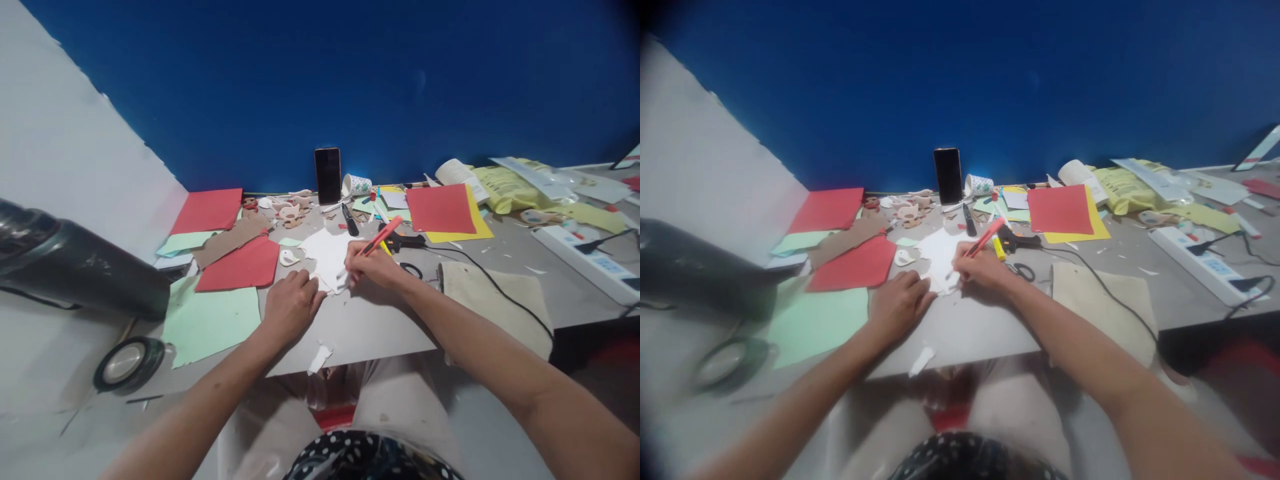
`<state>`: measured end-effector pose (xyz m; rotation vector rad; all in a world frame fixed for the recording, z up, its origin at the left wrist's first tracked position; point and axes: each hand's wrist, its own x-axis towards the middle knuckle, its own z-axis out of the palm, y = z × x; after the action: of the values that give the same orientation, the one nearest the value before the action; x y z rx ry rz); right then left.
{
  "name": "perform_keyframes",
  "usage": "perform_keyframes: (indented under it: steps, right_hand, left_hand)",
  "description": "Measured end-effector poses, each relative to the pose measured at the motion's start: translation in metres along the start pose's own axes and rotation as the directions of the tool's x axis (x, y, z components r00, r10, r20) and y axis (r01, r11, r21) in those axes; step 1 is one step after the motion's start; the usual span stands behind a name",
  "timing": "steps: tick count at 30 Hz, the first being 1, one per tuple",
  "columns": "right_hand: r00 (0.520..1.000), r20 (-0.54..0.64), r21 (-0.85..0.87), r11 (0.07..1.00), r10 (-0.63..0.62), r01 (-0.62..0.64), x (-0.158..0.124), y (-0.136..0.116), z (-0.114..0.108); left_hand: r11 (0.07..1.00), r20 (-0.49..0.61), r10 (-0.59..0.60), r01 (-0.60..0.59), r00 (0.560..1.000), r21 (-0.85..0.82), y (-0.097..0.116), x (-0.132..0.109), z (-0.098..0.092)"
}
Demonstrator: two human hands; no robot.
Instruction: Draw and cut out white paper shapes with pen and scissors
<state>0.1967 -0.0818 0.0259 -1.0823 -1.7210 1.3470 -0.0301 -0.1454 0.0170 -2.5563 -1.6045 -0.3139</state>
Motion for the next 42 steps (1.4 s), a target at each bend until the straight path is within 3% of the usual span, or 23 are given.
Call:
perform_keyframes:
  steps: [2, 4, 9, 12, 16, 19, 22, 26, 32, 37, 42]
  right_hand:
    - [0.984, -0.175, 0.044, 0.998, -0.028, 0.036, 0.006, 0.002, -0.001]
    - [0.964, -0.261, -0.025, 0.998, -0.059, 0.054, 0.01, 0.004, -0.001]
    - [0.968, -0.216, -0.217, 0.973, -0.131, 0.084, 0.011, 0.014, 0.005]
    - [0.952, -0.209, -0.37, 0.919, -0.222, 0.133, 0.012, 0.018, 0.008]
    - [0.883, -0.376, -0.412, 0.904, -0.281, 0.113, 0.018, 0.022, 0.006]
    - [0.88, -0.421, -0.332, 0.94, -0.222, 0.078, 0.023, 0.024, 0.002]
    - [0.898, -0.415, -0.199, 0.978, -0.148, 0.07, 0.024, 0.025, -0.002]
    - [0.884, -0.442, -0.167, 0.982, -0.15, 0.083, 0.024, 0.023, -0.005]
    - [0.906, -0.394, -0.192, 0.978, -0.154, 0.083, 0.021, 0.017, -0.003]
    - [0.91, -0.386, -0.125, 0.986, -0.151, 0.11, 0.019, 0.016, 0.0]
    - [0.865, -0.447, -0.242, 0.962, -0.227, 0.127, 0.021, 0.017, 0.001]
  left_hand:
    - [0.998, -0.038, -0.008, 0.006, 0.999, -0.06, -0.005, -0.002, 0.002]
    - [0.992, -0.08, -0.052, 0.042, 0.995, -0.116, -0.009, -0.004, 0.005]
    - [0.964, -0.08, -0.179, 0.159, 0.981, -0.212, -0.015, -0.004, 0.011]
    - [0.899, -0.074, -0.273, 0.227, 0.959, -0.374, -0.016, -0.003, 0.008]
    - [0.702, -0.047, -0.436, 0.307, 0.899, -0.642, -0.016, -0.001, -0.005]
    - [0.412, 0.138, -0.494, 0.37, 0.859, -0.832, -0.014, 0.001, -0.016]
    - [0.107, 0.254, -0.451, 0.335, 0.856, -0.936, -0.012, 0.003, -0.024]
    - [-0.043, 0.235, -0.421, 0.239, 0.876, -0.97, -0.01, 0.009, -0.031]
    - [-0.369, 0.343, -0.235, 0.243, 0.909, -0.897, -0.007, 0.026, -0.042]
    - [-0.456, 0.363, -0.127, 0.27, 0.923, -0.848, -0.003, 0.039, -0.049]
    - [-0.445, 0.435, -0.014, 0.384, 0.9, -0.809, -0.001, 0.044, -0.057]
